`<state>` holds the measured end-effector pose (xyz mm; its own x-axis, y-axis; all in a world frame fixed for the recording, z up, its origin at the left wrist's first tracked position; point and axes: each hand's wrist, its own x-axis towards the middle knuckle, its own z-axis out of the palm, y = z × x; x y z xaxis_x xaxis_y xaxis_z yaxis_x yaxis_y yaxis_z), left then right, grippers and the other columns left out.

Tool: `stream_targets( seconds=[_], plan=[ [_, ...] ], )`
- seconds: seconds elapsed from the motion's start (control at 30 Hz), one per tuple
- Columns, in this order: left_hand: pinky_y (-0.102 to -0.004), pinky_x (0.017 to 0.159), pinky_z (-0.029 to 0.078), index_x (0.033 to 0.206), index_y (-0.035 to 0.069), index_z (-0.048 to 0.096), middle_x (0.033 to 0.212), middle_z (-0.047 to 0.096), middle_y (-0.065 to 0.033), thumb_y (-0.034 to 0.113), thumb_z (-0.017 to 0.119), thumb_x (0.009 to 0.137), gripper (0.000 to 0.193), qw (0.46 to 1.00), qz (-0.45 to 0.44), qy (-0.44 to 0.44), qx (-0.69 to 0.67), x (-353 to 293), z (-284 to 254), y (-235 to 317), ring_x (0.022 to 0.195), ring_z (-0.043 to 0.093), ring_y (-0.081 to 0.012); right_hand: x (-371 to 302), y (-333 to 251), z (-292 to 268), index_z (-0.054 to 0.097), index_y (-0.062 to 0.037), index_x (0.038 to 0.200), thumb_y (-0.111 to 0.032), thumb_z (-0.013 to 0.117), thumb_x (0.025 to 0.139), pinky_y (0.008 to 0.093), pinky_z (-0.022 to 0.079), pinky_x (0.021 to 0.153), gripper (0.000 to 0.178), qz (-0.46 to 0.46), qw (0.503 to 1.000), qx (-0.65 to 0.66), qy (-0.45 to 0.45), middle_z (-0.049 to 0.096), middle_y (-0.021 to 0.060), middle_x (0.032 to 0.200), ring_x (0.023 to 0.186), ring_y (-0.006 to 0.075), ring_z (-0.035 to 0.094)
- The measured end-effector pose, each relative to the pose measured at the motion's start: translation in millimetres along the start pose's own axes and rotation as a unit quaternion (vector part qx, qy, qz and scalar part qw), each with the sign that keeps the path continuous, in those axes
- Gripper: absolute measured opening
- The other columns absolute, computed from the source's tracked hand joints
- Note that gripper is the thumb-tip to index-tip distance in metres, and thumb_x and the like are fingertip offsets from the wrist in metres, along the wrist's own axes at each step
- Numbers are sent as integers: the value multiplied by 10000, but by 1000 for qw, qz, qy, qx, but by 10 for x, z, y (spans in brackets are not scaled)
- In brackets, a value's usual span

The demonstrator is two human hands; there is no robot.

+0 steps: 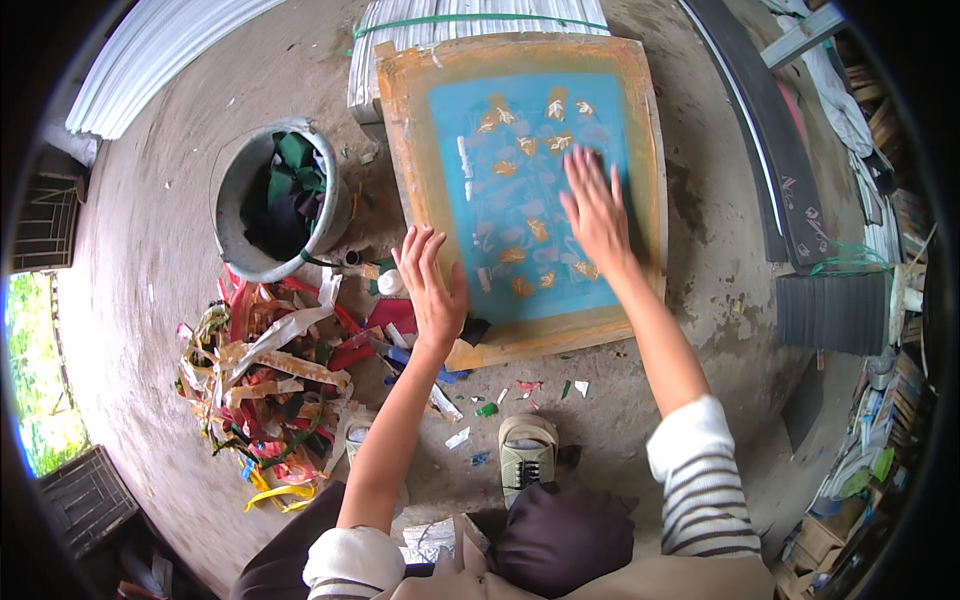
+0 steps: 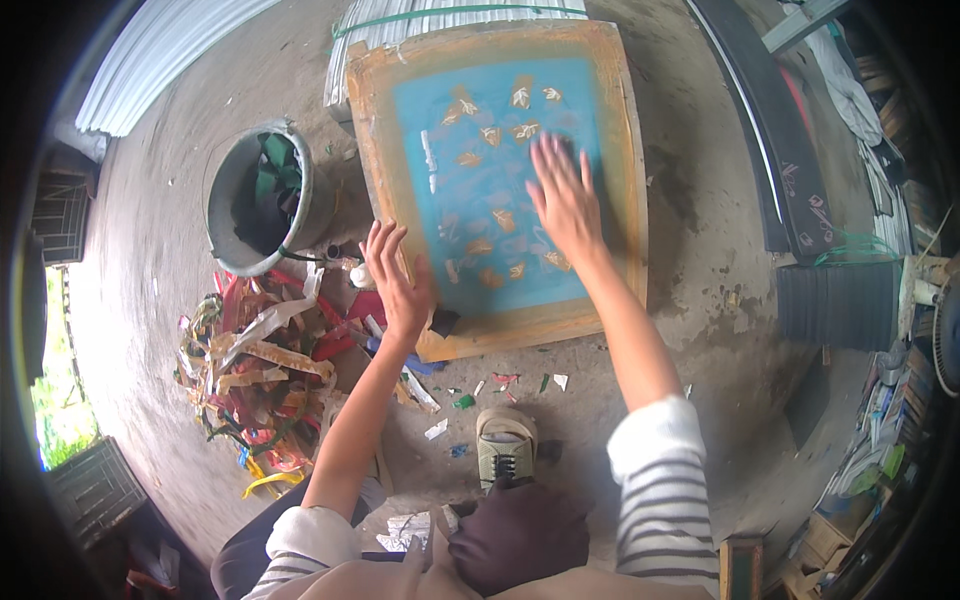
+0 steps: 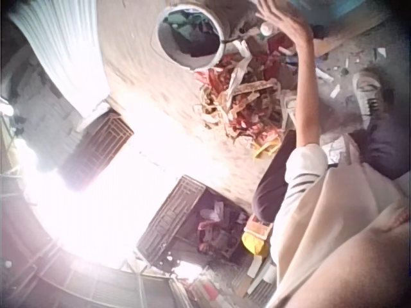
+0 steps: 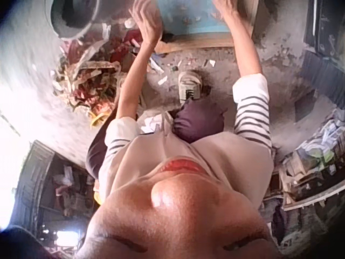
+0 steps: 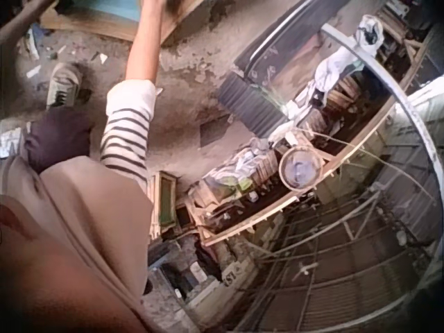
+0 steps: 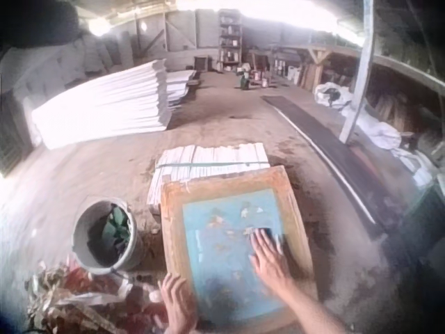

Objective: The person sits on the floor and applies small gold decorative stickers onto a blue board. They pick up stickers from a pile, place them on the board, and press them down with their fingers. The person occasionally adjusts the board and uses a small tool to smooth the stickers.

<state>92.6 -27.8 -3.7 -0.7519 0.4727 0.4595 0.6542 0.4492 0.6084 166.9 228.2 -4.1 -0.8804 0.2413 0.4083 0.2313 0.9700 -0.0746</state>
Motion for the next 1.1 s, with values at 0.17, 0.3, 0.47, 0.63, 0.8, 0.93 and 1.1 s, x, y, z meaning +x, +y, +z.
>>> stream_targets(
  seconds=[0.17,0.3,0.47,0.63,0.8,0.93,1.1],
  plan=[
    [-554,1120,207,1243,91,486,1318,437,-118,95,597,842,416,996,-4,-24,83,27,214,-64,1345,331,-337,210,-218,98,273,19,1442,-279,460,967,488,197,1144,591,93,992,63,52,279,207,1500,1403,322,252],
    [-561,1097,261,1134,104,555,1288,453,-114,78,593,836,301,996,-3,-17,89,1,171,-113,1332,351,-343,-1365,-800,-93,275,17,1446,-249,560,896,460,182,1164,675,48,982,135,-121,247,185,1520,1420,309,218],
    [-556,1095,270,1111,112,557,1282,457,-106,70,600,826,292,996,9,-13,89,33,193,-69,1328,353,-351,-1210,-411,-81,339,-159,1450,-254,503,947,510,139,1160,538,63,988,71,-123,258,12,1537,1411,181,261],
    [-545,1096,278,1108,114,555,1284,455,-102,72,609,821,295,997,14,-19,76,50,282,-11,1336,341,-352,328,257,26,287,-39,1456,-339,359,1006,477,159,1153,546,148,987,12,67,287,138,1514,1408,274,257],
    [-545,1093,284,1084,107,564,1274,464,-99,59,603,818,272,996,10,-12,86,36,170,-114,1333,345,-349,-652,-398,-19,233,14,1464,-271,388,993,475,164,1149,571,129,984,120,-32,224,200,1525,1420,351,195],
    [-549,1086,294,1064,92,570,1261,469,-112,49,595,818,252,997,15,-11,78,15,206,-62,1323,353,-358,-1933,-684,-304,306,-22,1449,-200,459,948,484,181,1147,553,150,968,149,-135,271,156,1520,1411,313,246],
    [-526,1087,303,1066,76,570,1260,468,-124,8,594,807,269,996,19,-13,88,19,200,-40,1321,339,-374,-946,-65,-121,328,-98,1453,-181,356,996,445,127,1174,465,107,989,88,-59,294,62,1519,1415,201,252]
  ],
)
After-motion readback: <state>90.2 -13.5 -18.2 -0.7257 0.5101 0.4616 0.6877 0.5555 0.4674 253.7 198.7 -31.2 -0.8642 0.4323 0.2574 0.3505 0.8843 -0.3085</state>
